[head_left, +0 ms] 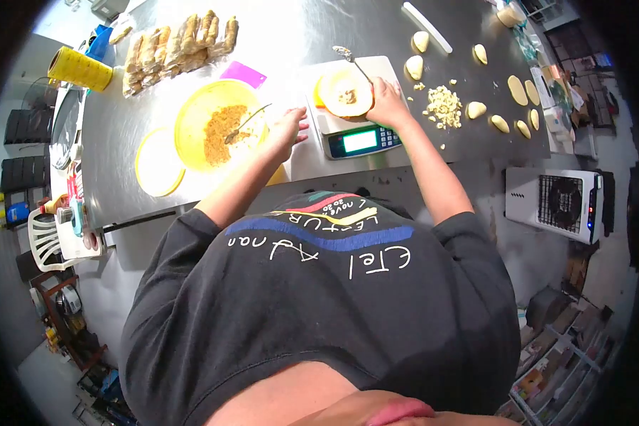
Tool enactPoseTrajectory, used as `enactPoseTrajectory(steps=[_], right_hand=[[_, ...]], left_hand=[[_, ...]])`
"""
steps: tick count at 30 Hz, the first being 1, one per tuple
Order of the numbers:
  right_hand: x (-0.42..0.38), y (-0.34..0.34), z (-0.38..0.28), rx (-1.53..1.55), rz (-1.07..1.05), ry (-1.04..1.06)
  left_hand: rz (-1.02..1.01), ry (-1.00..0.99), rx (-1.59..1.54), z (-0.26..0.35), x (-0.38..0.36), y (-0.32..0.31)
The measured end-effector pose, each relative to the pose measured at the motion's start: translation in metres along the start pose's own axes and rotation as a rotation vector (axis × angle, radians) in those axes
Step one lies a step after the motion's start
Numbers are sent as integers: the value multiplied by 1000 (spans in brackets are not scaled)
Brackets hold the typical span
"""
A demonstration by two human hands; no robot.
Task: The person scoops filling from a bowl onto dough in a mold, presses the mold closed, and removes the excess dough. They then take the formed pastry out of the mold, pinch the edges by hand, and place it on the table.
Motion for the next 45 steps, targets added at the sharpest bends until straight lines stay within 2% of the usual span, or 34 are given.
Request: enactPoseTrajectory(steps=[4, 7, 12, 14, 15, 19, 20, 21, 22, 23, 24, 26, 29, 34, 36, 37, 38, 44, 45], right_hand=[[-5, -5, -22, 4, -100, 94], [-8, -1, -28, 32, -23, 139], [-14, 34, -28, 197, -172, 31], [-24, 56, -32, 204, -188, -5], [-30, 67, -33, 252, -136, 16], [-58, 108, -34, 360, -54, 21], [-64, 118, -32, 403, -28, 10], [-69, 133, -30, 429, 114, 170], [-73, 147, -23, 428, 122, 179], [-78, 164, -15, 492, 150, 250], [-84, 180, -5, 555, 175, 321], [-94, 201, 30, 577, 224, 326], [-103, 233, 95, 433, 257, 215], [-132, 321, 138, 167, 212, 292], [-137, 341, 160, 132, 242, 289], [-140, 352, 170, 78, 241, 396], [-144, 360, 177, 24, 240, 500], [-154, 363, 205, -23, 170, 559], [-155, 362, 207, -42, 169, 565]], left_hand=[[-41, 152, -282, -6, 10, -11], [53, 130, -349, -3, 15, -12], [-92, 145, -417, 7, -12, -23], [-274, 31, -613, 16, -27, -36], [-280, 30, -606, 21, -35, -43], [-995, 263, -1133, 40, -67, -90], [-1000, 257, -1126, 43, -68, -99], [-1095, 295, -1080, 51, -79, -112], [-1190, 331, -1031, 55, -86, -124], [-1042, 360, -1016, 53, -83, -134], [-1047, 348, -1012, 53, -86, -146], [-1119, 377, -929, 53, -96, -176], [-1123, 441, -859, 46, -97, -216], [-1114, 414, -834, 29, -100, -284], [-1152, 472, -772, 25, -102, -309], [-1109, 455, -755, 22, -103, -320], [-1110, 455, -760, 19, -104, -330], [-1092, 505, -715, 9, -123, -379], [-1150, 553, -763, 8, -127, -385]])
Point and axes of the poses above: each hand's wrist, its own x-axis towards the middle knuckle, its own y-axis out of the back of the hand, z = x × y, the point moved 3 cm from there along x, towards the middle knuckle, and after that the axes turned 10 degrees about -x, right-handed, at the moved point
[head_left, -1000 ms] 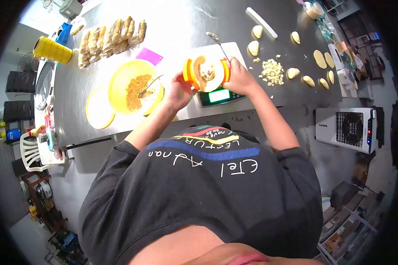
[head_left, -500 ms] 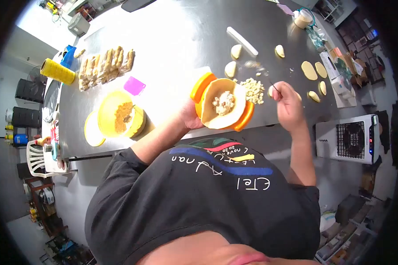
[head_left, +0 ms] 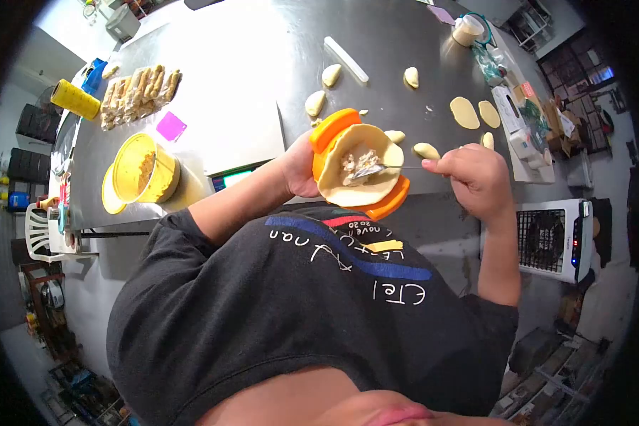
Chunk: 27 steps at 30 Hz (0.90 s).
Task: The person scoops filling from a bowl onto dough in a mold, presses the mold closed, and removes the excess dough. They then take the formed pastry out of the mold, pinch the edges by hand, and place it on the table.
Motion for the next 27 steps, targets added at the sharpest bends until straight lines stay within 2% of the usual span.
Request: enactPoseTrajectory(steps=[2, 4, 6, 13, 15, 18, 25, 27], right_hand=[[-5, 6, 1, -46, 5, 17], [-9, 14, 2, -94, 15, 36], [-12, 22, 7, -92, 90, 16], [-15, 24, 15, -96, 81, 13], [-15, 32, 19, -117, 152, 10], [-9, 25, 21, -86, 167, -12], [-14, 6, 34, -59, 86, 17], [-13, 10, 35, -65, 153, 21]], left_hand=[[-61, 31, -54, -6, 5, -4], [12, -9, -2, -7, 8, -5], [7, 12, -3, -7, 12, -6], [-31, 91, -77, -7, 22, 1], [-24, 95, -69, -5, 23, 2], [-54, 114, -99, -5, 27, 3], [21, 104, -38, 0, 28, 7], [25, 103, -32, 1, 29, 8]])
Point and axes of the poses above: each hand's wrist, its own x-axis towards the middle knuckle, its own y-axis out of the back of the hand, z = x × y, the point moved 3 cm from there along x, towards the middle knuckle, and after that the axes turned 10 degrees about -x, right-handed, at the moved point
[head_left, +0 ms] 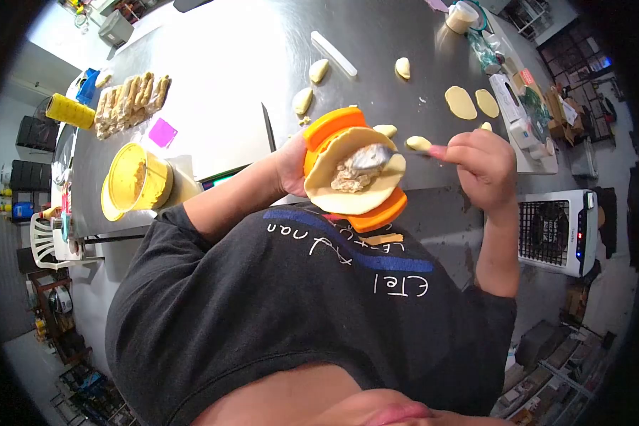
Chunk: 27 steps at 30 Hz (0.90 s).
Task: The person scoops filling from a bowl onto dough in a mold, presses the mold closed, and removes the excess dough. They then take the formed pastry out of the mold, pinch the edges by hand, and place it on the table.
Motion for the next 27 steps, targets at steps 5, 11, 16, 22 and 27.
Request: enactPoseTrajectory(steps=[5, 11, 16, 22, 27], right_hand=[[-2, -7, 4, 31, -13, -35], [-7, -1, 8, 34, -12, -56], [-6, 3, 7, -2, 15, -24], [-5, 10, 10, 0, 28, -38], [3, 3, -1, 23, -69, 31]], left_hand=[[12, -21, -4, -1, 3, -7], [-13, -46, 23, 4, 4, 5], [32, -78, 60, 6, 6, 2], [31, -27, 20, 1, 9, -5], [43, -70, 71, 5, 8, 3]])
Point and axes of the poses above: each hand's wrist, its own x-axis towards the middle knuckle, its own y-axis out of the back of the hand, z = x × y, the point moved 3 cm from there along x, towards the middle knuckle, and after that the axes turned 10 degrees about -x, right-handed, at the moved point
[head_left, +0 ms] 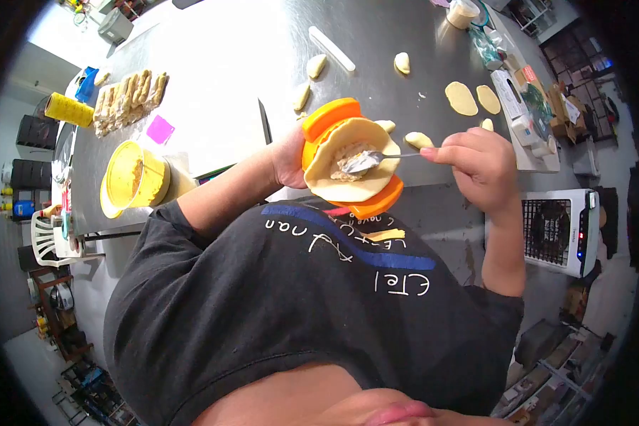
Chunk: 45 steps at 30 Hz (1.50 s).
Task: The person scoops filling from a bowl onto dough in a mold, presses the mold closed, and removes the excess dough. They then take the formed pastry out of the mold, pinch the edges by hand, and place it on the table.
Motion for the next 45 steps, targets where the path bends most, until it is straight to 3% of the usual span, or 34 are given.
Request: enactPoseTrajectory(steps=[7, 12, 21, 27, 34, 36, 39, 45], right_hand=[[-2, 17, 1, -71, 25, -46], [-3, -3, 0, 10, -112, -50], [-2, -1, 2, 27, -55, -86], [-2, 0, 1, 42, -12, -64], [-3, -4, 4, 67, -62, -61], [-3, 8, 6, 9, 14, -23], [-4, 6, 12, 13, -88, -34], [-8, 5, 17, 42, -45, -65]], left_hand=[[22, 8, -10, 0, -2, -1], [-37, -11, 16, -1, -1, -4], [26, 12, -21, -4, -2, -6], [-53, 38, -49, -6, 0, -5], [-28, 52, -26, -4, 1, 0], [-31, 57, -5, -4, 2, 1], [-49, 101, -51, -5, 2, -2], [-30, 93, -5, -4, 1, 2]])
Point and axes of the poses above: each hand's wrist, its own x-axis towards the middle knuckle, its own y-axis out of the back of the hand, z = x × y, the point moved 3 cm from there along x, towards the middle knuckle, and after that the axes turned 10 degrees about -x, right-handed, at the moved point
